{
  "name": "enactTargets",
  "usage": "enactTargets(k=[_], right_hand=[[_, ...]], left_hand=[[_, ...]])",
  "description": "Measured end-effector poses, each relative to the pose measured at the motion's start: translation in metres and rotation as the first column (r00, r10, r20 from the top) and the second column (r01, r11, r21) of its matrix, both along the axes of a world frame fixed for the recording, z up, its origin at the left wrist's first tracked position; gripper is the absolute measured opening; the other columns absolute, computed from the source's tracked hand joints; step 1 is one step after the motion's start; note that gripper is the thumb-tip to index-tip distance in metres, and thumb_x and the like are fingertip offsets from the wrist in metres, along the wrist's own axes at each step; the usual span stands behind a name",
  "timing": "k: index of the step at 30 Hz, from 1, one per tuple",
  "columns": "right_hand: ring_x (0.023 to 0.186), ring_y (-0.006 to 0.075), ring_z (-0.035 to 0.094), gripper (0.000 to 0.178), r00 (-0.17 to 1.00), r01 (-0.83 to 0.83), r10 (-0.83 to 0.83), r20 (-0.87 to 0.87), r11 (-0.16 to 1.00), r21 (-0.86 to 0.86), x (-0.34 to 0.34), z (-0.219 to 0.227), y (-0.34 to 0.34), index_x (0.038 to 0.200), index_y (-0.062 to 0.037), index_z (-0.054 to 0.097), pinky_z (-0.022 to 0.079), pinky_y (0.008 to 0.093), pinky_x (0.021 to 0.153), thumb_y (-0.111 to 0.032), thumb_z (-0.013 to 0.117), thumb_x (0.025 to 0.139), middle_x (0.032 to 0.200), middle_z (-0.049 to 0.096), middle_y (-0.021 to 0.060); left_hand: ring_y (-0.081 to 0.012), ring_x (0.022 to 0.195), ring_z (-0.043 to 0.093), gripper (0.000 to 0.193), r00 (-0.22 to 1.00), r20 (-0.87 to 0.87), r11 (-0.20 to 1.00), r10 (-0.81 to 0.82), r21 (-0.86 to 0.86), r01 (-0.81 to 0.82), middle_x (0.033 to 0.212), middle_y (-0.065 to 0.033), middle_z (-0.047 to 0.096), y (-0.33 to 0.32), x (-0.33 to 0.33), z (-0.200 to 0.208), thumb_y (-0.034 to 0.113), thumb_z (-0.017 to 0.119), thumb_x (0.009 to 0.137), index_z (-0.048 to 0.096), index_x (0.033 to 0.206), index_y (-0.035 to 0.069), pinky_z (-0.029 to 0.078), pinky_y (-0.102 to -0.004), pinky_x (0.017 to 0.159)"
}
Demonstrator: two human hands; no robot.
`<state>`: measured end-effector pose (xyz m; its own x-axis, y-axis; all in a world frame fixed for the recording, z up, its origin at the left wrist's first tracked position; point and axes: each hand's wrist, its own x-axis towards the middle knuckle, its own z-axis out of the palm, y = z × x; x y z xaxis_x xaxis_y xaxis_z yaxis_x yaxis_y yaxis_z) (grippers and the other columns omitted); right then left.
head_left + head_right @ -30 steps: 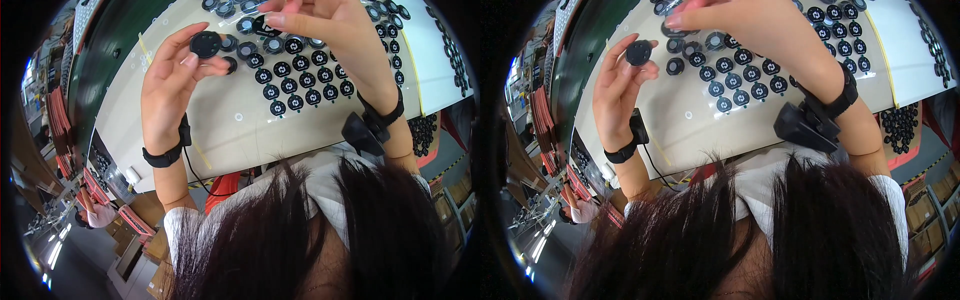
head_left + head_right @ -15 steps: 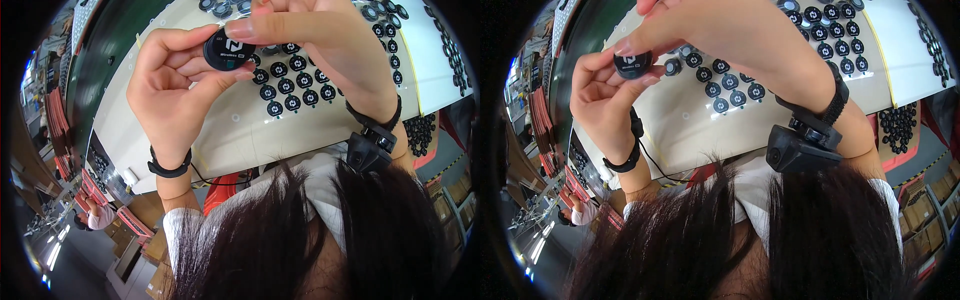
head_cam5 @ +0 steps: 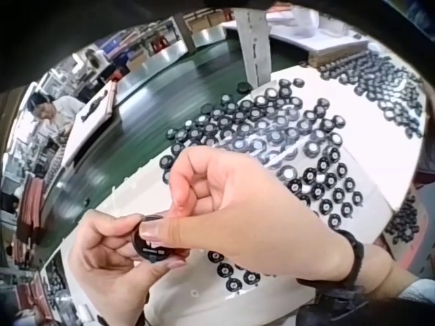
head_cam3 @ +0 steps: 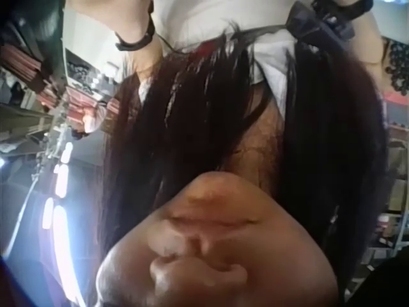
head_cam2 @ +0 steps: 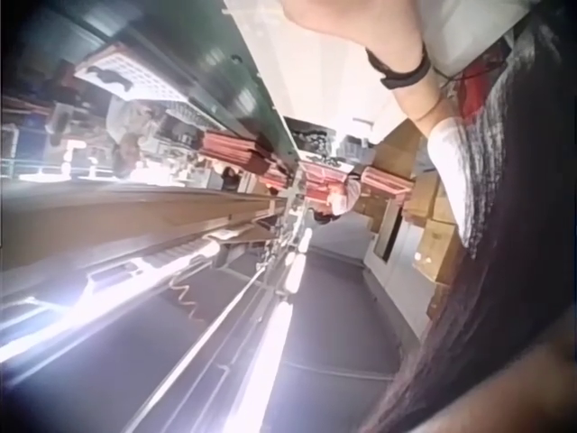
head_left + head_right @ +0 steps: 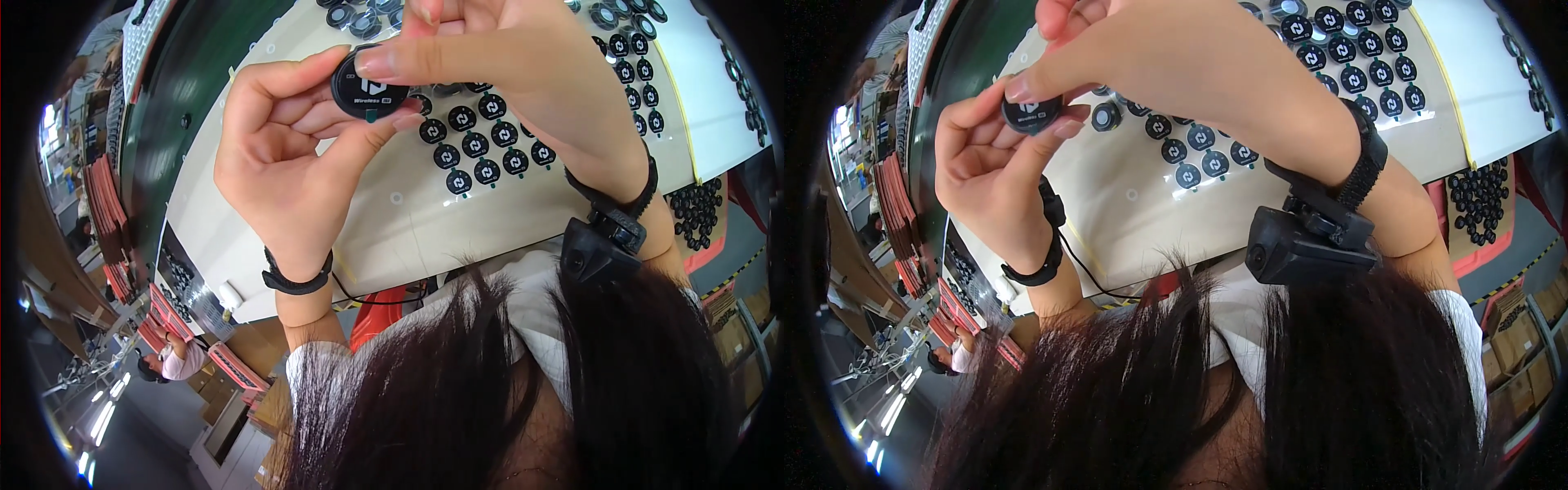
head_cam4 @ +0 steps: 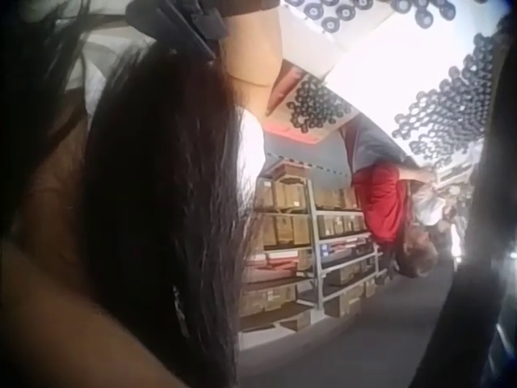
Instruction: The person peels a sticker from a sheet, presses it onto a round electronic component, and sets it aside. After repeating this process, the person gathers the finished components and pushes them along the workbench.
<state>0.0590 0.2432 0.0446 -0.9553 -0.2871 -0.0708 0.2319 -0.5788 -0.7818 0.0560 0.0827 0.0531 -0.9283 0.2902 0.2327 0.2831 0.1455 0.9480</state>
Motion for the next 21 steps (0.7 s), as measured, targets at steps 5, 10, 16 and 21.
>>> enactTargets(k=[5,10,16,21], right_hand=[[0.061,0.0043,0.053,0.020,0.999,0.028,-0.029,-0.034,0.999,-0.018,0.001,-0.002,-0.001,0.072,-0.0025,0.042,0.043,0.0151,0.052,0.001,0.061,0.076,0.066,0.051,0.0010],[0.058,0.0038,0.050,0.020,0.994,0.087,-0.089,-0.068,0.996,-0.028,0.001,-0.004,-0.008,0.070,-0.0029,0.042,0.042,0.0151,0.050,0.003,0.061,0.075,0.064,0.049,-0.0002],[0.055,0.0035,0.046,0.020,0.984,0.139,-0.134,-0.122,0.989,0.040,0.001,-0.004,-0.012,0.068,-0.0031,0.042,0.039,0.0159,0.049,0.003,0.060,0.074,0.063,0.047,-0.0007],[0.055,0.0042,0.044,0.020,0.970,0.185,-0.152,-0.190,0.968,0.167,0.003,-0.007,-0.009,0.067,-0.0030,0.041,0.037,0.0171,0.048,0.002,0.060,0.073,0.060,0.045,0.0002]], left_hand=[[-0.0274,0.075,0.063,0.036,1.000,-0.014,1.000,0.016,-0.026,-0.017,0.086,-0.0238,0.059,0.004,-0.001,0.000,-0.021,0.060,0.061,0.047,0.093,-0.012,0.055,-0.0324,0.068],[-0.0264,0.074,0.063,0.038,0.998,0.004,0.998,0.066,0.020,-0.066,0.085,-0.0234,0.059,0.005,-0.003,0.000,-0.022,0.061,0.059,0.048,0.094,-0.012,0.054,-0.0311,0.068],[-0.0231,0.073,0.063,0.040,0.991,0.026,0.990,0.132,0.051,-0.133,0.084,-0.0224,0.060,0.007,-0.003,-0.001,-0.021,0.062,0.058,0.048,0.094,-0.011,0.053,-0.0280,0.068],[-0.0250,0.082,0.061,0.040,0.997,0.041,0.998,0.058,0.019,-0.059,0.090,-0.0229,0.057,0.004,-0.003,-0.004,-0.019,0.063,0.061,0.043,0.095,-0.011,0.055,-0.0312,0.070]])
